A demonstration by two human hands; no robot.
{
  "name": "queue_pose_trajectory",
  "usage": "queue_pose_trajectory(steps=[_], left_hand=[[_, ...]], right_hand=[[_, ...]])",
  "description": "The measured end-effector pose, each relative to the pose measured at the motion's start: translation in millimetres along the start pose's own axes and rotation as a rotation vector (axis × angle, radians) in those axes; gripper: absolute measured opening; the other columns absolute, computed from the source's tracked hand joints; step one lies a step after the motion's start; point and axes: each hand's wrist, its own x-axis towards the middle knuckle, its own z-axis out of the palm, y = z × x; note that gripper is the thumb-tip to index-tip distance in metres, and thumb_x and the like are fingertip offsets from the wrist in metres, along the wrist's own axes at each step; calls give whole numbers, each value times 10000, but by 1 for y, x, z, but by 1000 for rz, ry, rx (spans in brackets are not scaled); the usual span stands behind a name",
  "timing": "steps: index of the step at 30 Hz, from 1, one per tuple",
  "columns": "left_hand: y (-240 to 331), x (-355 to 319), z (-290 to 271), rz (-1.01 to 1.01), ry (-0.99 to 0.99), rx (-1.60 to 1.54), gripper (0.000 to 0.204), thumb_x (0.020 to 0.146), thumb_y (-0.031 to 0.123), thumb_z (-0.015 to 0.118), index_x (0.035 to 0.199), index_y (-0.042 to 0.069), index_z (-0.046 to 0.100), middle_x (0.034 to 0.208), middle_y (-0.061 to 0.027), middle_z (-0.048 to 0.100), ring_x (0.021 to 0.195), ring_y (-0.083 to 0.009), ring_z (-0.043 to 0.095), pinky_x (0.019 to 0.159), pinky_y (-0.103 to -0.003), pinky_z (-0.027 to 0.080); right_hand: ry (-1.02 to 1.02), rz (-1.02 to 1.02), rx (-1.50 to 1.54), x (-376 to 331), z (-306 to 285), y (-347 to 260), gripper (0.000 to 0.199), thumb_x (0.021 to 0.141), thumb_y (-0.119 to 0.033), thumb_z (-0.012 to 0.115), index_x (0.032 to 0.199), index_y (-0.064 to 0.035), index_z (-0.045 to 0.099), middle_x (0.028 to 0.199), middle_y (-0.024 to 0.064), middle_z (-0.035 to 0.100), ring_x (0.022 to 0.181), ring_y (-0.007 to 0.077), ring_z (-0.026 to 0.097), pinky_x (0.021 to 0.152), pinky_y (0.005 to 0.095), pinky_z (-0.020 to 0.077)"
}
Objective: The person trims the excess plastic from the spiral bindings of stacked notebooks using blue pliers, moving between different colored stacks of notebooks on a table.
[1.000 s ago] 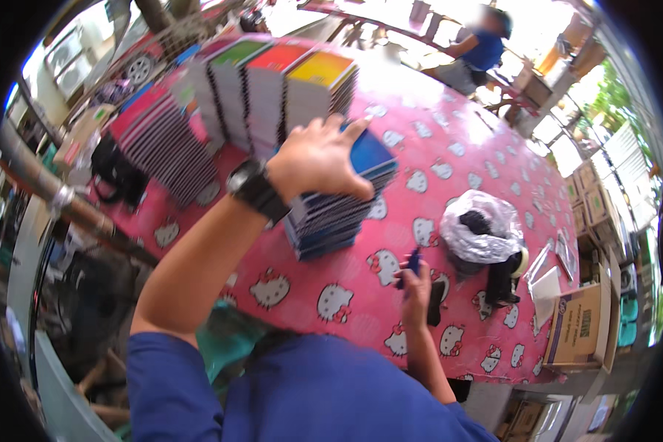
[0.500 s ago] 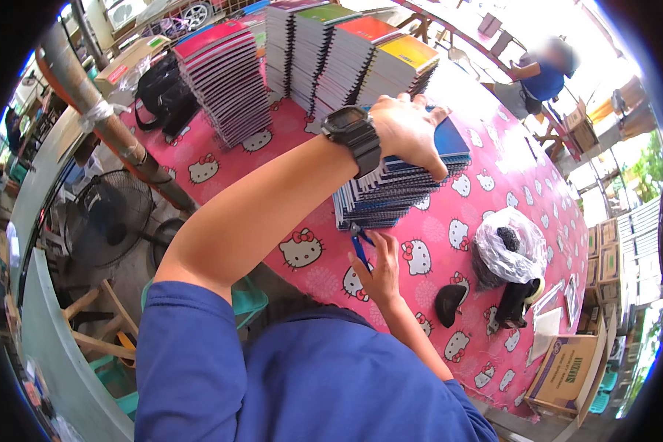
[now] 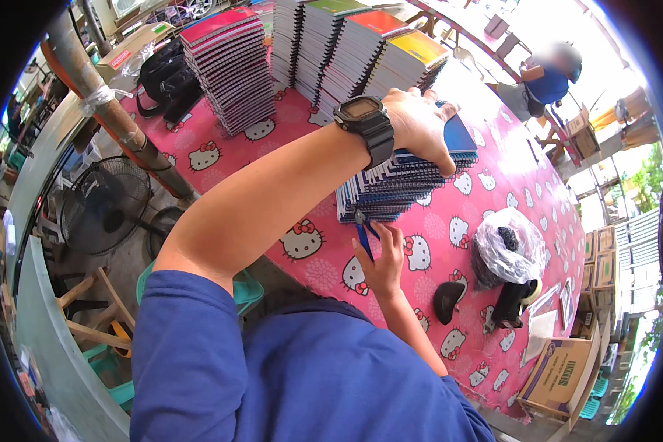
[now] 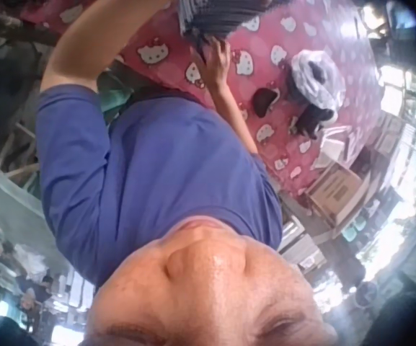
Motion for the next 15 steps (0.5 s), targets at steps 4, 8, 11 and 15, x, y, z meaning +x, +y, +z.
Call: queue_pose_trajectory(steps=[4,8,11,15], left_hand=[[1,-1,1,1,-1,3,1027,607,562,673,1455,152,262,1384,-223,396,1247,-355,431,1011,-431,388],[0,0,0,0,-6,-4,1027,607,566,670,1454,152,262,1380,-225,397,1250,-353,427,1010,-441,386],[1,1,1,3,10,6,1027,607,568,670,1452,149,264,1375,-228,397,1255,-352,422,1010,-446,385],[1,1,1,0,-1,0,1031,606,568,672,1453,151,259,1375,-227,397,1259,-353,416,1012,-448,380]], right_hand=[[-315,844,1157,-4,-7,5,305,851,-173,647,1093,-15,549,960,109,599,808,210,579,707,298,477],[-235,518,490,-6,-4,-3,452,813,-222,685,1178,-21,512,988,111,595,865,226,571,768,360,459],[-23,67,12,-13,0,1,537,755,-243,726,1205,-41,513,1080,144,542,987,298,510,864,427,400],[-55,94,-46,-7,4,-1,547,741,-250,733,1199,-44,516,1147,158,501,1063,323,456,917,447,356]])
